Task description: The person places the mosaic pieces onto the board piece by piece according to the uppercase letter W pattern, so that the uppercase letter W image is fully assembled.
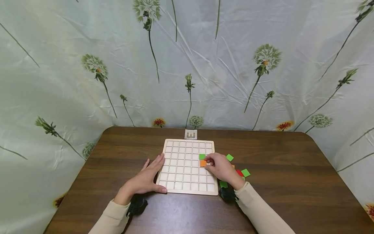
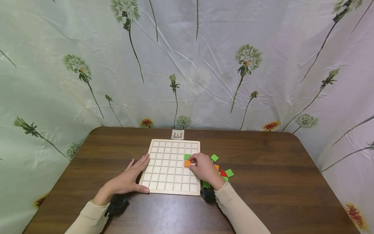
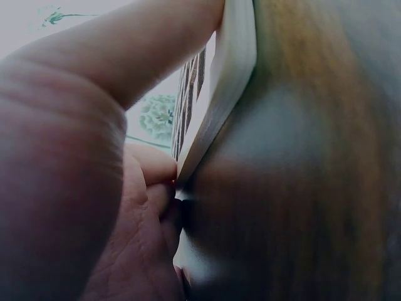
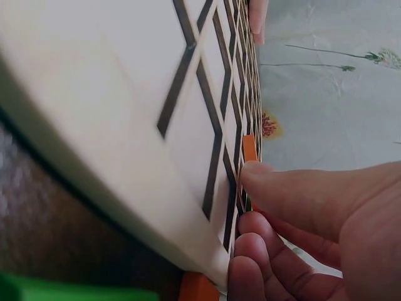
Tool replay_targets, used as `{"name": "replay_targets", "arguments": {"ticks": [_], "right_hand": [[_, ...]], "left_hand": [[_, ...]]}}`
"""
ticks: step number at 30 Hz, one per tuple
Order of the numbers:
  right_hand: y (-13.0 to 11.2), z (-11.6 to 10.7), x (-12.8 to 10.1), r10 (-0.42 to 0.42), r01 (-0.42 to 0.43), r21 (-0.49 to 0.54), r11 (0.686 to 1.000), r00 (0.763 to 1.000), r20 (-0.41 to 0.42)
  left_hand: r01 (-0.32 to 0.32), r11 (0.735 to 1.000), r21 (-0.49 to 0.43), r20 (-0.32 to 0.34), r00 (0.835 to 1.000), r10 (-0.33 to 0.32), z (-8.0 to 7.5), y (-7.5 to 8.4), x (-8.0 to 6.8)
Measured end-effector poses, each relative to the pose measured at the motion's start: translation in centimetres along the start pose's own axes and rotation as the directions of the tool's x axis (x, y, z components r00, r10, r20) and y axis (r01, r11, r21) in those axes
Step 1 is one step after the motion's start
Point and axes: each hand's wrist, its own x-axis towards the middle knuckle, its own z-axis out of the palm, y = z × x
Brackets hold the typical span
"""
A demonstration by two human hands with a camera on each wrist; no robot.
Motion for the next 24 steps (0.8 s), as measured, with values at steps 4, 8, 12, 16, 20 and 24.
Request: {"name": "replay_targets", "arguments": {"ticks": [4,8,12,16,20,24], "right_hand": [[-0.08,0.02,0.07,0.011,-0.011,0.005,1.0,1.0,0.004],[-0.12,0.05,0.13,0.022,-0.022,0.008,1.0,1.0,0.007],[-0.14,0.1,0.17,0.026,-0.026,0.008,1.0,1.0,0.001],[-0.19,0.12,0.19,0.031,-0.031,0.002,1.0,1.0,-0.001],[-0.29,0.13,0.21,0.035,-0.035,-0.004,0.999,0.999,0.003],[-0.33,0.14,0.25,0.035,-0.035,-0.003,0.999,0.999,0.004]], "left_hand": [[-0.008,1.0,-0.005,-0.009,1.0,0.008,0.0,0.06,-0.02],[-0.003,1.0,0.004,-0.004,1.0,0.003,0.09,-0.02,-0.04],[0.0,1.0,0.009,-0.003,1.0,0.0,0.16,-0.07,-0.03],[-0.011,1.0,-0.002,-0.015,1.0,0.011,0.13,-0.01,-0.01],[-0.009,1.0,-0.006,-0.011,1.0,0.009,0.13,-0.04,-0.03],[-0.001,1.0,-0.004,-0.008,1.0,0.001,0.13,-0.12,-0.02]]}}
